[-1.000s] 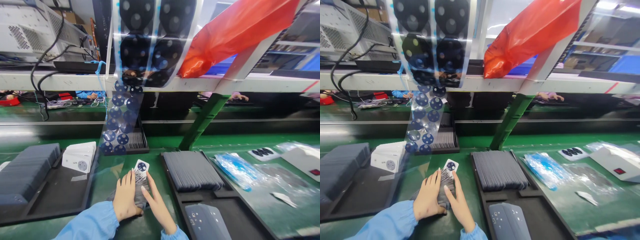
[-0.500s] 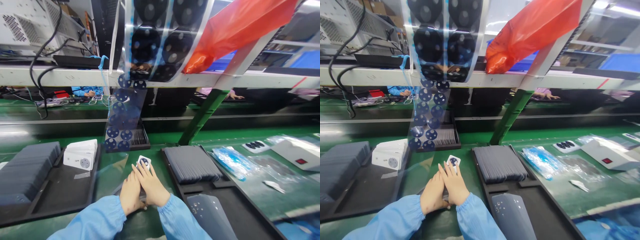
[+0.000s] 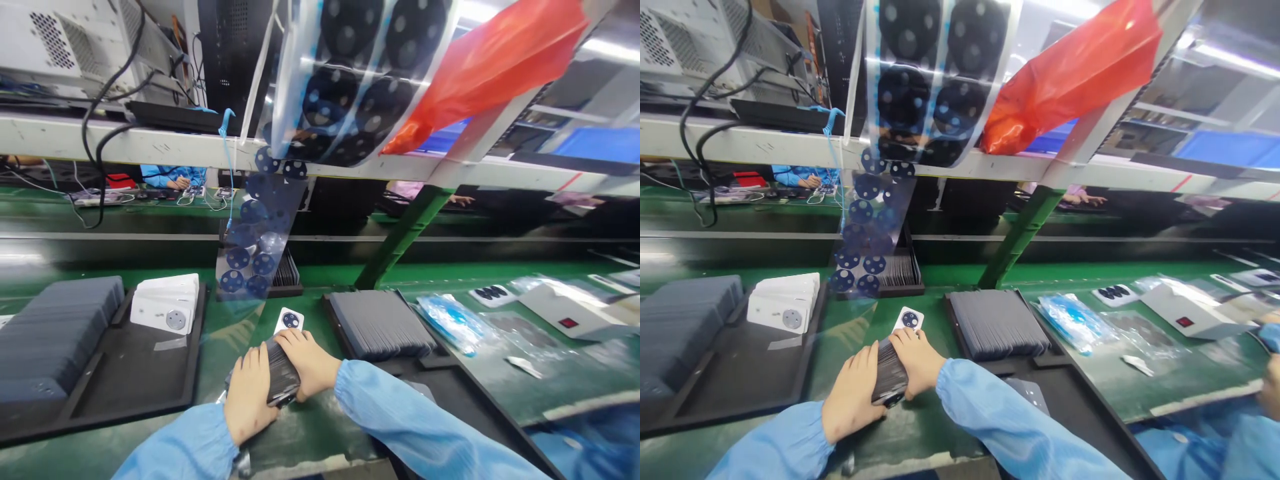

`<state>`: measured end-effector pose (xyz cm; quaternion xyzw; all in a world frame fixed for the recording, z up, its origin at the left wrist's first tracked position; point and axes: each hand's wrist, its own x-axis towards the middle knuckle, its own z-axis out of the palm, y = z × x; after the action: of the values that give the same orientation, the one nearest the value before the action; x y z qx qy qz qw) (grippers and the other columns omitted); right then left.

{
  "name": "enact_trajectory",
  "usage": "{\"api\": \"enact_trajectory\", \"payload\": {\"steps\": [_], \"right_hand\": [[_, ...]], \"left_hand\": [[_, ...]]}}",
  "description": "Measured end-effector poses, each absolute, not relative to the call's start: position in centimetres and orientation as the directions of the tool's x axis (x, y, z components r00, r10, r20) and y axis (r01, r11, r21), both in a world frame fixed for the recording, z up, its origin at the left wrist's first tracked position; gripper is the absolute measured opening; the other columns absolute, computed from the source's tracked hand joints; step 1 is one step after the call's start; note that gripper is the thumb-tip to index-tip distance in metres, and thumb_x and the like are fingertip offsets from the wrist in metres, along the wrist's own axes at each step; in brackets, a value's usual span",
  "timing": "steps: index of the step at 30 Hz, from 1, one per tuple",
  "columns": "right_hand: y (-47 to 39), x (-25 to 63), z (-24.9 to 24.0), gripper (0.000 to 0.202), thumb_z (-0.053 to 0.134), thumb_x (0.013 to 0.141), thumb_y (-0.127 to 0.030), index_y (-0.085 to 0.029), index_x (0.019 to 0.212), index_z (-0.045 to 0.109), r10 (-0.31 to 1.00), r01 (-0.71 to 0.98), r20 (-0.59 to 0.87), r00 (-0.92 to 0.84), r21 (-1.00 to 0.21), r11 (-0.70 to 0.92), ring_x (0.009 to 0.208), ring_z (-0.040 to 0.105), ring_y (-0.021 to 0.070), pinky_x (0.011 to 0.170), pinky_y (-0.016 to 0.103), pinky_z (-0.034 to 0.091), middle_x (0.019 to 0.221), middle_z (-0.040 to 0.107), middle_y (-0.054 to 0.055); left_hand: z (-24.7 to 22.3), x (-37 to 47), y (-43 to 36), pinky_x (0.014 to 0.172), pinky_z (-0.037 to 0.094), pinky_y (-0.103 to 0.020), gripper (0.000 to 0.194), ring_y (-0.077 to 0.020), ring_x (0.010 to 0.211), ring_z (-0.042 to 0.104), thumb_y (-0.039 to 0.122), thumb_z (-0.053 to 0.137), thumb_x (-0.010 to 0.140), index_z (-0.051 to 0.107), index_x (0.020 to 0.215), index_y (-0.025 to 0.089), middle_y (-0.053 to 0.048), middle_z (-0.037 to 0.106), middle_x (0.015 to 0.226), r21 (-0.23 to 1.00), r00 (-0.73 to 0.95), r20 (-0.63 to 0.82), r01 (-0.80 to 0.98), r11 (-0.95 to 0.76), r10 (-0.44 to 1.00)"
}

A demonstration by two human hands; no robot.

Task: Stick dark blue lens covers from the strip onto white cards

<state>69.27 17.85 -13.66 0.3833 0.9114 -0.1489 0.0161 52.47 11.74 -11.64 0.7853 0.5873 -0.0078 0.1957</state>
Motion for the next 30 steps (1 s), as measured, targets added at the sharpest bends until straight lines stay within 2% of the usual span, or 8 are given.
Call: {"api": "enact_trajectory", "payload": {"steps": [5, 9, 11, 13, 15, 19, 24, 30], "right_hand": [[18.2, 69.6, -13.9, 0.111, 0.087, 0.034, -0.041, -0.007, 0.13, 0.044, 0.659, 0.675, -0.15, -0.737, -0.201, 0.71, 0.117, 0.04, 0.038, 0.098, 0.05, 0.036, 0.134, 0.04, 0.024], [18.3, 69.6, -13.8, 0.114, 0.087, 0.036, -0.046, -0.009, 0.133, 0.042, 0.635, 0.654, -0.159, -0.756, -0.133, 0.745, 0.122, 0.034, 0.0432, 0.103, 0.058, 0.028, 0.132, 0.042, 0.023], [18.5, 69.4, -13.6, 0.116, 0.089, 0.034, -0.047, -0.01, 0.133, 0.042, 0.631, 0.657, -0.186, -0.753, -0.151, 0.739, 0.115, 0.04, 0.0414, 0.098, 0.057, 0.036, 0.124, 0.047, 0.019], [18.6, 69.3, -13.3, 0.115, 0.09, 0.032, -0.046, -0.009, 0.131, 0.043, 0.627, 0.662, -0.215, -0.749, -0.194, 0.724, 0.104, 0.045, 0.0361, 0.087, 0.049, 0.048, 0.118, 0.048, 0.016], [18.3, 69.2, -13.0, 0.113, 0.09, 0.031, -0.042, -0.009, 0.129, 0.043, 0.632, 0.674, -0.235, -0.738, -0.214, 0.707, 0.097, 0.047, 0.0332, 0.076, 0.044, 0.053, 0.116, 0.048, 0.015], [15.8, 69.4, -12.6, 0.108, 0.087, 0.032, -0.034, -0.01, 0.128, 0.043, 0.688, 0.736, -0.264, -0.676, -0.205, 0.645, 0.099, 0.045, 0.0339, 0.076, 0.047, 0.054, 0.117, 0.047, 0.015], [11.1, 69.6, -12.0, 0.102, 0.078, 0.04, -0.026, -0.012, 0.133, 0.039, 0.777, 0.859, -0.369, -0.51, -0.174, 0.482, 0.102, 0.045, 0.0355, 0.077, 0.049, 0.054, 0.12, 0.047, 0.017], [10.3, 70.9, -11.5, 0.095, 0.067, 0.045, -0.025, -0.014, 0.134, 0.038, 0.815, 0.901, -0.384, -0.433, -0.177, 0.395, 0.104, 0.045, 0.0351, 0.078, 0.047, 0.052, 0.119, 0.047, 0.017]], "left_hand": [[-11.8, 51.8, 11.4, 0.101, 0.042, -0.043, 0.08, -0.0333, 0.118, 0.051, 0.025, 0.065, 0.065, 0.04, 0.138, 0.001, -0.021, 0.053, 0.128, 0.302, 0.289, -0.266, 0.931, -0.205, 0.919], [-12.1, 52.2, 11.4, 0.097, 0.044, -0.044, 0.079, -0.0335, 0.113, 0.053, 0.023, 0.062, 0.066, 0.039, 0.139, 0.001, -0.02, 0.054, 0.125, 0.28, 0.283, -0.245, 0.936, -0.212, 0.927], [-12.2, 52.5, 11.4, 0.099, 0.043, -0.044, 0.08, -0.0341, 0.116, 0.051, 0.024, 0.063, 0.065, 0.04, 0.138, 0.002, -0.021, 0.052, 0.129, 0.276, 0.275, -0.231, 0.938, -0.208, 0.933], [-12.3, 52.7, 11.4, 0.1, 0.042, -0.043, 0.076, -0.034, 0.117, 0.05, 0.024, 0.064, 0.064, 0.044, 0.134, 0.004, -0.02, 0.051, 0.131, 0.281, 0.264, -0.221, 0.939, -0.198, 0.939], [-12.2, 52.9, 11.3, 0.098, 0.043, -0.044, 0.071, -0.0338, 0.112, 0.052, 0.025, 0.064, 0.063, 0.048, 0.129, 0.005, -0.018, 0.054, 0.126, 0.287, 0.258, -0.216, 0.939, -0.191, 0.942], [-12.1, 52.9, 10.4, 0.094, 0.044, -0.045, 0.066, -0.0329, 0.105, 0.055, 0.024, 0.06, 0.06, 0.052, 0.124, 0.008, -0.015, 0.058, 0.116, 0.322, 0.283, -0.241, 0.926, -0.198, 0.929], [-12.1, 53.2, 8.7, 0.101, 0.038, -0.046, 0.074, -0.0335, 0.109, 0.051, 0.024, 0.055, 0.058, 0.05, 0.129, 0.008, -0.016, 0.057, 0.121, 0.39, 0.382, -0.278, 0.883, -0.26, 0.881], [-11.6, 54.8, 9.2, 0.106, 0.034, -0.046, 0.07, -0.0334, 0.109, 0.05, 0.023, 0.054, 0.059, 0.053, 0.127, 0.005, -0.017, 0.057, 0.121, 0.436, 0.481, -0.226, 0.827, -0.354, 0.847]]}}
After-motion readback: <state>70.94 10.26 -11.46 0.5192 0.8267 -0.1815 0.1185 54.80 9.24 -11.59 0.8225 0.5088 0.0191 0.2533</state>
